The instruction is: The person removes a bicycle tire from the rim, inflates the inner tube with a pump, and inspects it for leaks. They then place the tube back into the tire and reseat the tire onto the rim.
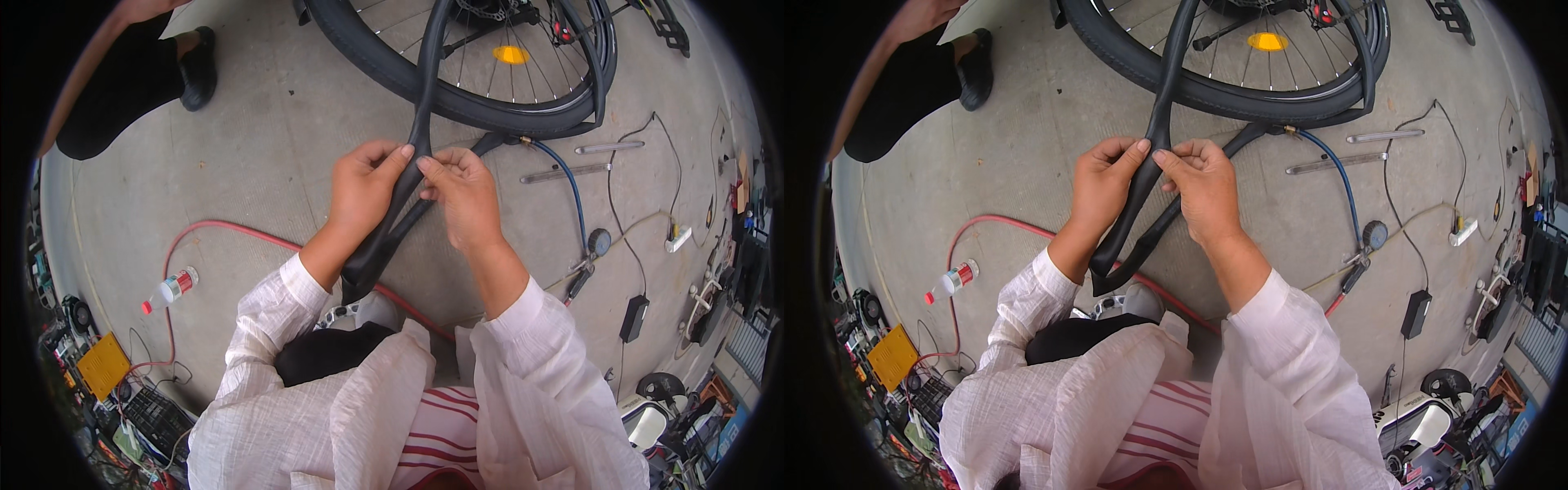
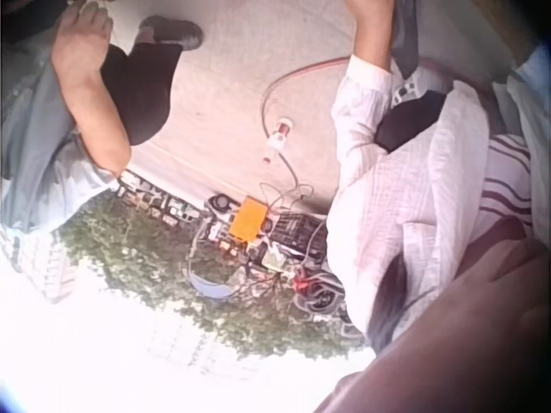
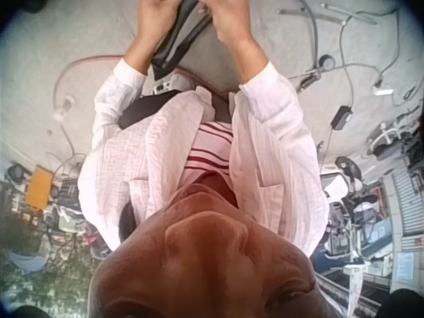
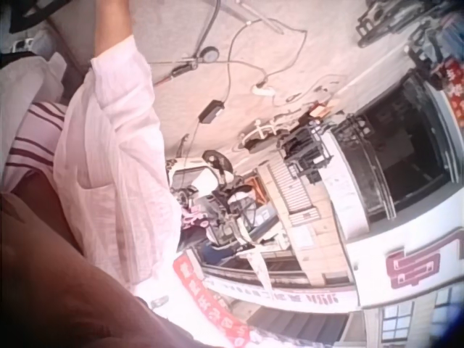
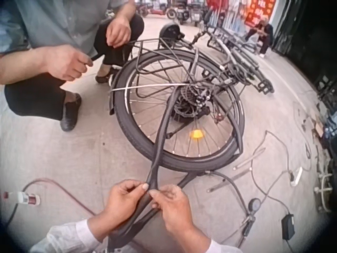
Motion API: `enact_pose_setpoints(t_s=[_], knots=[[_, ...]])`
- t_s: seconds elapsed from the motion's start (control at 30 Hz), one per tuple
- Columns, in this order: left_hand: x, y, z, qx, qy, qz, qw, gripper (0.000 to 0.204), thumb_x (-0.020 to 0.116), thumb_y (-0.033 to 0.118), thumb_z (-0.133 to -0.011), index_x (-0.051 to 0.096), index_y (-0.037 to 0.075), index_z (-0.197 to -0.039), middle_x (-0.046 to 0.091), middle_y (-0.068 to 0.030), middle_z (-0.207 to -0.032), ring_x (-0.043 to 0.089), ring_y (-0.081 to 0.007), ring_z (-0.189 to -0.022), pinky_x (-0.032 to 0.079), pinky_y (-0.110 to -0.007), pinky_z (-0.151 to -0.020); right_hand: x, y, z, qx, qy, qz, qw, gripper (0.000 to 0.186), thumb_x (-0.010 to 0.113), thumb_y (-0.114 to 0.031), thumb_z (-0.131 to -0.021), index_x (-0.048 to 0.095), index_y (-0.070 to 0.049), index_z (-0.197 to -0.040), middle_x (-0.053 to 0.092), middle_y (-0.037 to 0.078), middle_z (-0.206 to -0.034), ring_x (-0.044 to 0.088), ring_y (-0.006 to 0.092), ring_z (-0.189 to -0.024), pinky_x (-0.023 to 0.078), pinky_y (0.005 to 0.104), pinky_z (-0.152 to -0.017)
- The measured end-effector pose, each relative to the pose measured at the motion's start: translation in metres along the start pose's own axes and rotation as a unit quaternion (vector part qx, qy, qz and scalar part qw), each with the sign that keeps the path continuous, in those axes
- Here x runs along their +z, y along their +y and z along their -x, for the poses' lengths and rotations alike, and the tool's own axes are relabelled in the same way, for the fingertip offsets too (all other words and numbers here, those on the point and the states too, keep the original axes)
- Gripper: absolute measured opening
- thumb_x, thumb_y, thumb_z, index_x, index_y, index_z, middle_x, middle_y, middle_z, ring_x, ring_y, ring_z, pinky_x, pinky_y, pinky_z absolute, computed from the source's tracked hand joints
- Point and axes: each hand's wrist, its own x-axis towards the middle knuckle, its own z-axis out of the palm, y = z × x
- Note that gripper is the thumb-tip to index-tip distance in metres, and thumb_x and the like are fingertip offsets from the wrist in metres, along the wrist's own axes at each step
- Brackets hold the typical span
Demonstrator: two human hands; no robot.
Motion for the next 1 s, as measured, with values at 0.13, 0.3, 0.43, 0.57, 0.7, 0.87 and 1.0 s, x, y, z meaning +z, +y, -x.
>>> enact_pose_setpoints(t_s=[0.13, 0.3, 0.43, 0.57, 0.7, 0.87, 1.0], knots=[[-0.002, 0.0, 0.0, -0.027, -0.001, 0.003, 1.0, 0.022, 0.068, 0.019, -0.091, 0.071, -0.003, -0.089, 0.067, -0.0035, -0.074, 0.057, -0.0069, -0.067, 0.046, -0.023, -0.06, 0.006, 0.002, 0.005, -0.03, 0.042, 0.014, 0.999, 0.015, 0.072, -0.01, -0.087, 0.064, 0.002, -0.091, 0.065, 0.005, -0.08, 0.058, 0.0084, -0.067, 0.049, 0.0216, -0.058], [-0.001, -0.009, 0.001, -0.009, 0.002, 0.011, 1.0, 0.022, 0.068, 0.019, -0.091, 0.071, -0.003, -0.088, 0.067, -0.0032, -0.073, 0.057, -0.0067, -0.066, 0.045, -0.023, -0.059, 0.01, 0.003, 0.003, -0.013, 0.055, 0.053, 0.997, 0.013, 0.07, -0.009, -0.087, 0.067, 0.003, -0.09, 0.066, 0.005, -0.08, 0.056, 0.0078, -0.064, 0.047, 0.0217, -0.057], [0.002, -0.009, 0.001, -0.026, 0.0, 0.057, 0.998, 0.022, 0.068, 0.019, -0.092, 0.07, -0.002, -0.087, 0.067, -0.0026, -0.074, 0.057, -0.0068, -0.066, 0.045, -0.023, -0.059, 0.008, 0.001, 0.001, 0.005, 0.055, 0.029, 0.998, 0.01, 0.069, -0.008, -0.087, 0.067, 0.002, -0.088, 0.064, 0.003, -0.078, 0.054, 0.0076, -0.064, 0.044, 0.0218, -0.056], [0.001, -0.01, 0.001, -0.087, -0.011, 0.134, 0.987, 0.019, 0.067, 0.018, -0.093, 0.068, -0.001, -0.089, 0.067, -0.0036, -0.079, 0.059, -0.009, -0.07, 0.047, -0.024, -0.065, 0.005, 0.005, 0.0, 0.02, 0.048, -0.041, 0.998, 0.007, 0.067, -0.007, -0.088, 0.066, 0.0, -0.087, 0.061, 0.001, -0.074, 0.052, 0.0077, -0.064, 0.042, 0.0217, -0.058], [0.001, -0.008, 0.003, -0.112, -0.024, 0.208, 0.971, 0.019, 0.065, 0.017, -0.093, 0.067, -0.002, -0.089, 0.068, -0.006, -0.081, 0.061, -0.0116, -0.069, 0.049, -0.025, -0.066, 0.004, 0.005, 0.004, 0.028, 0.042, -0.065, 0.997, 0.007, 0.066, -0.007, -0.089, 0.065, -0.001, -0.086, 0.06, 0.001, -0.074, 0.052, 0.0083, -0.065, 0.042, 0.0221, -0.059], [0.0, -0.004, 0.004, -0.16, -0.044, 0.264, 0.95, 0.019, 0.063, 0.016, -0.094, 0.066, -0.003, -0.093, 0.069, -0.0088, -0.083, 0.065, -0.0158, -0.072, 0.052, -0.029, -0.069, 0.0, 0.01, 0.002, 0.041, 0.032, -0.091, 0.994, 0.007, 0.065, -0.007, -0.09, 0.064, -0.003, -0.086, 0.06, 0.001, -0.075, 0.052, 0.0091, -0.066, 0.042, 0.0221, -0.06], [-0.003, -0.012, 0.002, -0.175, -0.049, 0.286, 0.941, 0.019, 0.063, 0.017, -0.094, 0.065, -0.002, -0.096, 0.069, -0.0091, -0.084, 0.066, -0.017, -0.071, 0.053, -0.03, -0.069, 0.0, 0.012, 0.001, 0.046, 0.019, -0.102, 0.994, 0.007, 0.065, -0.008, -0.091, 0.064, -0.002, -0.087, 0.06, 0.001, -0.076, 0.053, 0.0092, -0.066, 0.043, 0.022, -0.06]])
